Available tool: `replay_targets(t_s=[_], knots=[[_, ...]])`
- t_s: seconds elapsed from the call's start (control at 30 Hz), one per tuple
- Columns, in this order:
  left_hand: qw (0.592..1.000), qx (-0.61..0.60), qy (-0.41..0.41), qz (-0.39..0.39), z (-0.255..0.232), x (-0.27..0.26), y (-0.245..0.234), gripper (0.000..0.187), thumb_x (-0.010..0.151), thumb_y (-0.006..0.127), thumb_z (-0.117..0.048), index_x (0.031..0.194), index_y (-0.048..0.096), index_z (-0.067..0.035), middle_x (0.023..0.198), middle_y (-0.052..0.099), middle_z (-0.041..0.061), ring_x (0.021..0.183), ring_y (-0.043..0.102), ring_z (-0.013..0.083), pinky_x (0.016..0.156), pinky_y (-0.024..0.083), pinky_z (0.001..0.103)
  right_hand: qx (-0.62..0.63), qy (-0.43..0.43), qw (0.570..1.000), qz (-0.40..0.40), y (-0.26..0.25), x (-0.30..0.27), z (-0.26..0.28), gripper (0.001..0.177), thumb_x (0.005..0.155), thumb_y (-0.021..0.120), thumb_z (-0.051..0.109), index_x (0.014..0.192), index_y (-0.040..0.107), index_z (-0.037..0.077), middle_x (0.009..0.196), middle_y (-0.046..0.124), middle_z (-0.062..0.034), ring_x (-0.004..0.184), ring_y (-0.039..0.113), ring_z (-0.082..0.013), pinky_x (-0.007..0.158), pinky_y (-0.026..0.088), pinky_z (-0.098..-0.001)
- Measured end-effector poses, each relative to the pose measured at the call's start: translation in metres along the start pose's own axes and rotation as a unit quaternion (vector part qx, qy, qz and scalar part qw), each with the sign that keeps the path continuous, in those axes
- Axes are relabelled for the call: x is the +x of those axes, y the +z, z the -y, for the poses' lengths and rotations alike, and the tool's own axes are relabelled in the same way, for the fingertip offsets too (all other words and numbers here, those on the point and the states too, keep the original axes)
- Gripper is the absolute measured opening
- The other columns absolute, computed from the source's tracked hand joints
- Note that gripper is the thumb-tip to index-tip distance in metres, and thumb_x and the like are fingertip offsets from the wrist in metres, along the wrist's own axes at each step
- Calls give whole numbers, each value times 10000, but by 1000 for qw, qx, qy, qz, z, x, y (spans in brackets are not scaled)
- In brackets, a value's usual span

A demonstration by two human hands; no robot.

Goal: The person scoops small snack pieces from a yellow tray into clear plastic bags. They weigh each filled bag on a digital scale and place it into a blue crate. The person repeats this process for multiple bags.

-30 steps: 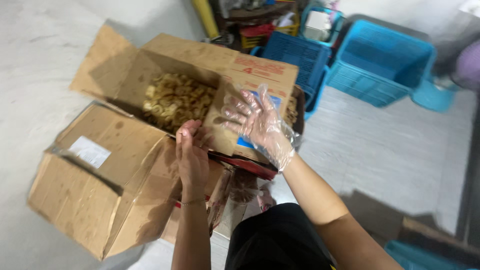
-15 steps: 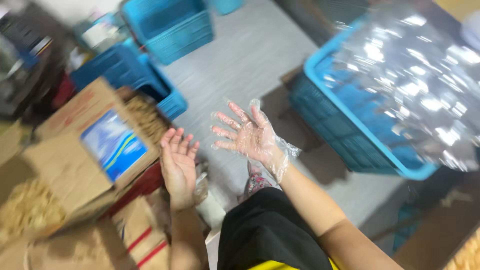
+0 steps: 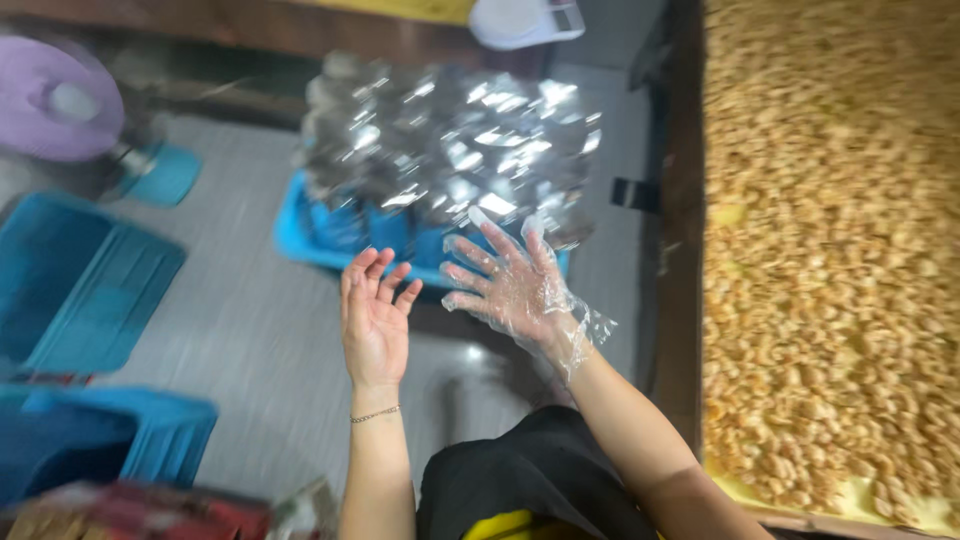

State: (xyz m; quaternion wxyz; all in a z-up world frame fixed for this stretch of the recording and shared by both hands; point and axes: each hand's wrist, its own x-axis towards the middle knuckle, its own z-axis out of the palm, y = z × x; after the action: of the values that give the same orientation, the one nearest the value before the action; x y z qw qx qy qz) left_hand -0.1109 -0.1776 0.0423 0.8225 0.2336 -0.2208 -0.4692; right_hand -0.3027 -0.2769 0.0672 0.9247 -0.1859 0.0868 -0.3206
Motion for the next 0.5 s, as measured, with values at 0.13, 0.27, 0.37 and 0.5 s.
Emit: replay_targets(t_s=[0.13,0.27,0.37,0.5], knots=[[993,-38,-87,74,102,48,87,375,1066,580,-313,1351,527,-75,1325,564,99,1163,586,224,996,525,420,8,-84,994,-75,-36,-45,113,710,976,531,639,1494,475,157,1516,469,-185,1340,493,-426,1084,449,-643],[979,-32,-163,117,175,78,167,375,1051,581,-314,1332,540,-69,1296,574,96,1128,599,210,942,539,402,-16,-172,978,-115,-48,-92,195,693,984,508,646,1485,509,167,1471,509,-166,1331,508,-418,1090,449,-611],[968,-3,-205,144,219,102,215,385,1040,572,-334,1325,537,-76,1303,567,85,1128,605,197,946,538,391,7,-229,961,-157,-59,-118,236,702,960,489,670,1450,523,169,1448,522,-157,1291,527,-417,1053,460,-619],[959,-3,-223,174,260,125,258,376,1050,580,-323,1328,527,-76,1328,553,80,1130,589,188,963,529,380,39,-268,946,-176,-76,-134,271,711,964,462,692,1447,524,174,1468,507,-169,1278,526,-417,1037,470,-596]])
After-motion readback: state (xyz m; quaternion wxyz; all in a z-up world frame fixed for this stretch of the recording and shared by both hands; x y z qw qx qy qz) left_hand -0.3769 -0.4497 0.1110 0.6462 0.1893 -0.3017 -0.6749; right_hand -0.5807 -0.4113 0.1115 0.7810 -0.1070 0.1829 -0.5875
